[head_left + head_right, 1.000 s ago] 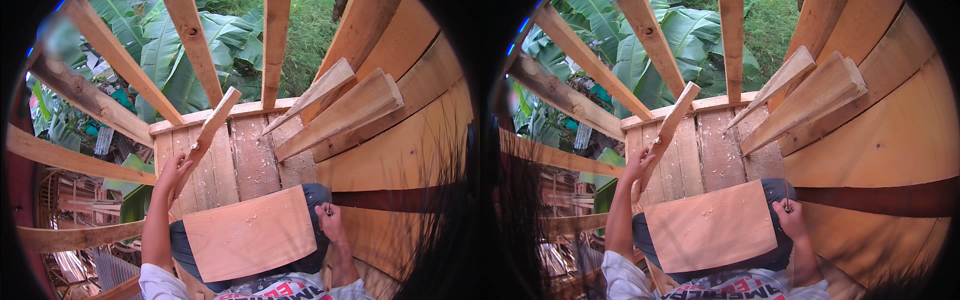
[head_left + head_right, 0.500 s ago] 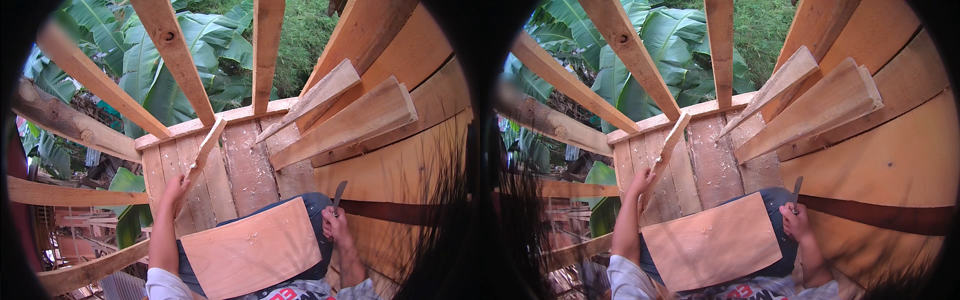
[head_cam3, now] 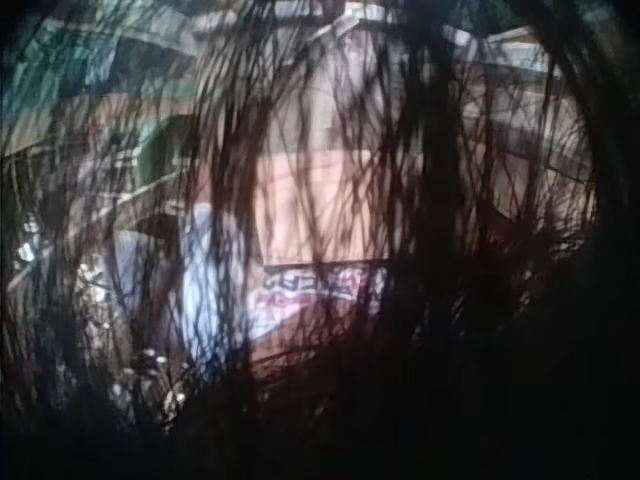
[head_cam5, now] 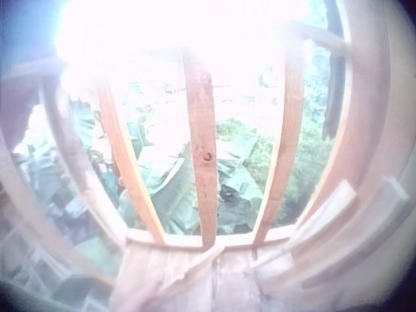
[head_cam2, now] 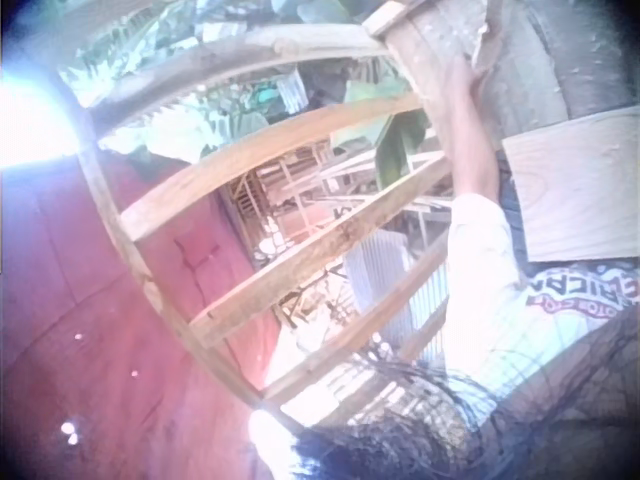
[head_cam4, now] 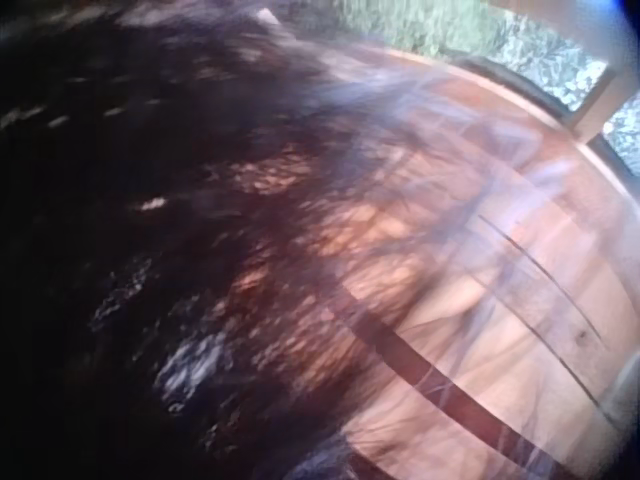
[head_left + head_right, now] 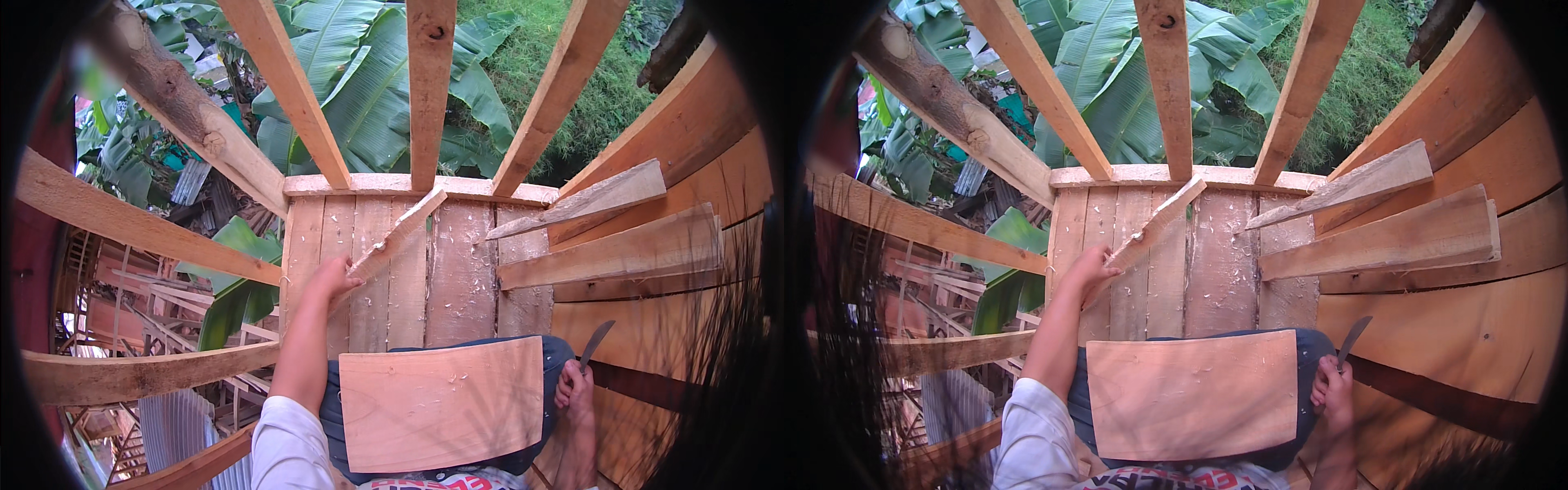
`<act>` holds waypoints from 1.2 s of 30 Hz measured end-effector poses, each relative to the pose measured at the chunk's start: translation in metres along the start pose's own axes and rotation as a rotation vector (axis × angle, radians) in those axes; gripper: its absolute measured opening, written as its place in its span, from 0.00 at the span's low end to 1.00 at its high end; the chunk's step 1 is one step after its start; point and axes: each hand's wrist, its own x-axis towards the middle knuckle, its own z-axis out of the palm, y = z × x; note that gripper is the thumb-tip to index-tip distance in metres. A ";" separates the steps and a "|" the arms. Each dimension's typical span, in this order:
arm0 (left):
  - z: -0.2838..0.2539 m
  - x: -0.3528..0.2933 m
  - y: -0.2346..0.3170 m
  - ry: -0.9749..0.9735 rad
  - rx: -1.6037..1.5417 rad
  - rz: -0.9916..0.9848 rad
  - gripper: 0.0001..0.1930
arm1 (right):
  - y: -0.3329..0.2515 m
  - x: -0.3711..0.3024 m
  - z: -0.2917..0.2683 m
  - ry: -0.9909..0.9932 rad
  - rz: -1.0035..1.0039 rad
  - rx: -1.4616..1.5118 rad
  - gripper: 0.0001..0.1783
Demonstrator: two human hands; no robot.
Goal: The person is sitting cross-legged on a wooden platform, using a curved knife to shave and shape a long piece of wood. They hold the wood against a flat board on their lap and repeatedly scrape the surface to remove thin layers.
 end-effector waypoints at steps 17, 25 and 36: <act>-0.025 -0.029 -0.053 -0.336 0.096 -0.215 0.22 | -0.001 0.001 -0.002 -0.043 -0.003 -0.008 0.22; -0.088 -0.092 0.044 -0.215 -0.351 -0.008 0.15 | -0.001 0.001 -0.009 -0.059 0.018 0.009 0.22; -0.137 -0.239 0.152 -0.111 -1.012 0.381 0.16 | -0.008 -0.023 0.024 -0.115 -0.340 -0.125 0.23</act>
